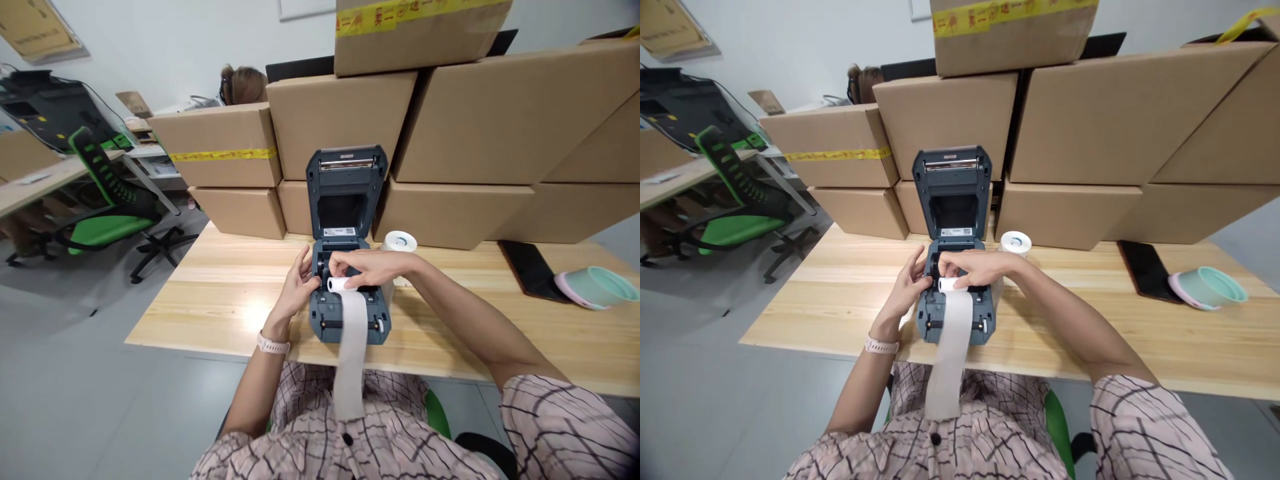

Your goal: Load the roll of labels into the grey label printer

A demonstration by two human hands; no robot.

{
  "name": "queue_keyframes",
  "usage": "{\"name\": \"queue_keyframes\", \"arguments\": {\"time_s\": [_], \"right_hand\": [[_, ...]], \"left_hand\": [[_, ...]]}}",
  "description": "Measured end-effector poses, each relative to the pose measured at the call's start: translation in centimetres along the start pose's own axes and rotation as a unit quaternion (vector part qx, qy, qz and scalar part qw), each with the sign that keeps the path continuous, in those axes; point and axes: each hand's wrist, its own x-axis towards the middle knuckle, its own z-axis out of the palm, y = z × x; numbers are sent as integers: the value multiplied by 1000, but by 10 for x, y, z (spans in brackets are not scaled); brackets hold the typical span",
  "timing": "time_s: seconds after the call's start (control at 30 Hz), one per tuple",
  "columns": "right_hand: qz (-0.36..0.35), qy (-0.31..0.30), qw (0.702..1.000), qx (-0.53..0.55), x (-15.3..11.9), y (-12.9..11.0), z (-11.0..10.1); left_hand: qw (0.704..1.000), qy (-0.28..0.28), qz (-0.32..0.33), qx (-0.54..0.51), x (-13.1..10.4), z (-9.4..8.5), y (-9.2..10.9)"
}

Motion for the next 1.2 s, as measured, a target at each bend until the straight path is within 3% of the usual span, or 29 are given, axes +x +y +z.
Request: {"name": "queue_keyframes", "arguments": {"time_s": [0.1,0.17,0.27,0.37,0.47,0.53,0.63,0.73,0.8,0.9,1.03,1.1,1.2], "right_hand": [[-75,64,987,129,-46,5,2],[-82,131,974,164,-91,14,11],[9,216,962,165,-155,37,34],[145,300,924,191,-184,66,57],[221,351,876,247,-181,91,75],[236,342,865,282,-176,103,80],[222,305,881,284,-181,112,72],[185,328,894,242,-185,118,46],[164,333,897,239,-173,123,26],[157,281,913,250,-133,130,4],[167,219,933,230,-87,137,1],[166,211,926,265,-82,138,3],[139,247,902,325,-89,127,-1]], "left_hand": [[1000,-1,-5,-1,-2,2,1],[1000,5,-7,4,-2,3,1],[1000,7,-4,14,-2,3,0],[1000,-13,8,16,-1,3,1],[999,-28,23,17,-1,2,1],[999,-27,23,20,-1,1,1],[999,-22,3,27,-1,0,1],[999,-23,-3,32,-1,-2,1],[999,-26,5,34,-1,-2,2],[999,-27,7,36,-2,-1,3],[999,-23,1,35,-2,0,2],[999,-24,4,33,-1,0,1],[999,-28,9,34,-1,0,0]]}}
